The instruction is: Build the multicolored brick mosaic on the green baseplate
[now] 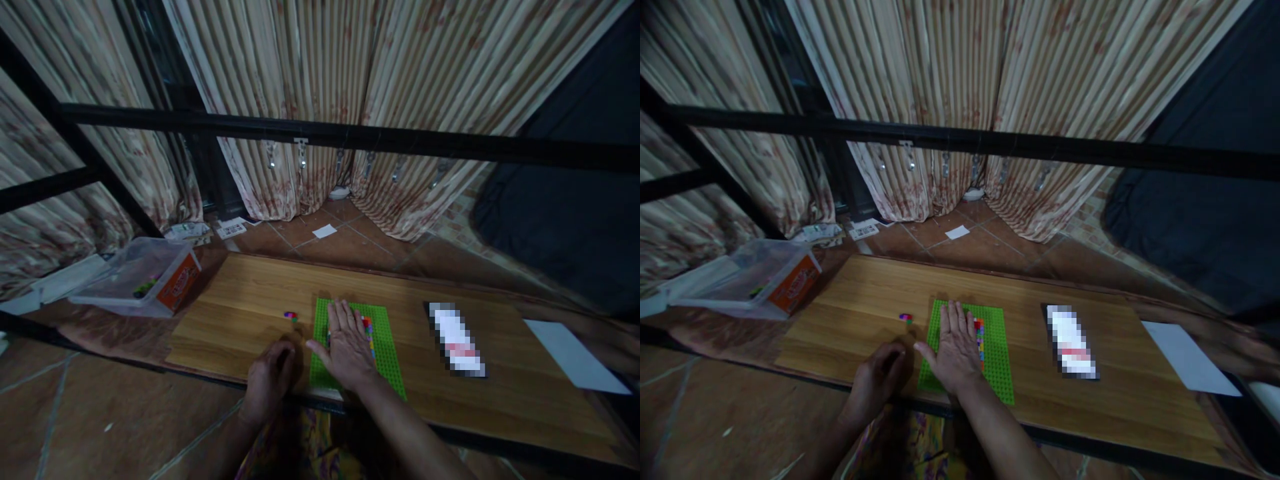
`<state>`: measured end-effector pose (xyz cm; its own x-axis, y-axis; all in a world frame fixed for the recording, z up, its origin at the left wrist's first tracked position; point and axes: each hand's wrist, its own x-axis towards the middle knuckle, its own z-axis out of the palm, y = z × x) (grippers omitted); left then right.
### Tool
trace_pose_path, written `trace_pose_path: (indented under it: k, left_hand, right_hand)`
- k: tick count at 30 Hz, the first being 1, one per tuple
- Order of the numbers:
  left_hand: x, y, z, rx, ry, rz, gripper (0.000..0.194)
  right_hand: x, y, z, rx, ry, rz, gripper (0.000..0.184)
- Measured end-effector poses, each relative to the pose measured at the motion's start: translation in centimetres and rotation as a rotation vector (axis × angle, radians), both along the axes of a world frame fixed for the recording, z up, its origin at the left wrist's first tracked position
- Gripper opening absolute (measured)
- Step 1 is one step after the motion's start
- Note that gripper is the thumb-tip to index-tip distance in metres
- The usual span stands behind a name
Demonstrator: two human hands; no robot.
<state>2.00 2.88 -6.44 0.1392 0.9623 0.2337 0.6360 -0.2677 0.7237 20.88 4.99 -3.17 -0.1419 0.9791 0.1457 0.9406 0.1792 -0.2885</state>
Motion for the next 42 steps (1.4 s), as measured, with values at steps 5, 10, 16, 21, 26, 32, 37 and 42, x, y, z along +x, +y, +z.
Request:
trace_pose_path:
  k: [5,10,16,21,26,32,37,42]
  left_hand:
    - [-0.2,0.0,-0.5,0.03,0.008,-0.023,0.018]
    - [-0.4,0.1,-0.7,0.057,0.023,-0.025,0.016]
    - [-0.4,0.2,-0.9,0.066,0.043,-0.03,0.015]
    - [-0.3,0.3,-0.8,0.041,0.035,-0.034,0.016]
    - [-0.4,0.3,-0.6,0.049,0.042,-0.045,0.015]
    - [-0.4,0.3,-0.6,0.041,0.045,-0.041,0.016]
    - [-0.4,0.2,-0.6,0.05,0.025,-0.05,0.015]
    - [-0.3,0.1,-0.3,0.028,0.01,-0.036,0.014]
  right_hand:
    - [0.5,-0.3,0.4,0.033,0.032,-0.059,0.085]
    - [1.4,-1.0,-0.1,0.054,0.035,-0.132,0.088]
    - [1.6,-1.2,-0.5,0.033,0.038,-0.107,0.09]
    - [1.6,-1.1,-0.3,-0.001,0.056,-0.111,0.094]
    - [1.9,-1.0,0.2,-0.022,0.068,-0.103,0.09]
    - [0.4,-1.0,0.7,0.049,0.075,-0.054,0.086]
    - [-0.6,-1.3,0.0,0.031,0.056,0.023,0.083]
    - [-0.4,-1.4,-0.4,0.031,0.058,0.047,0.084]
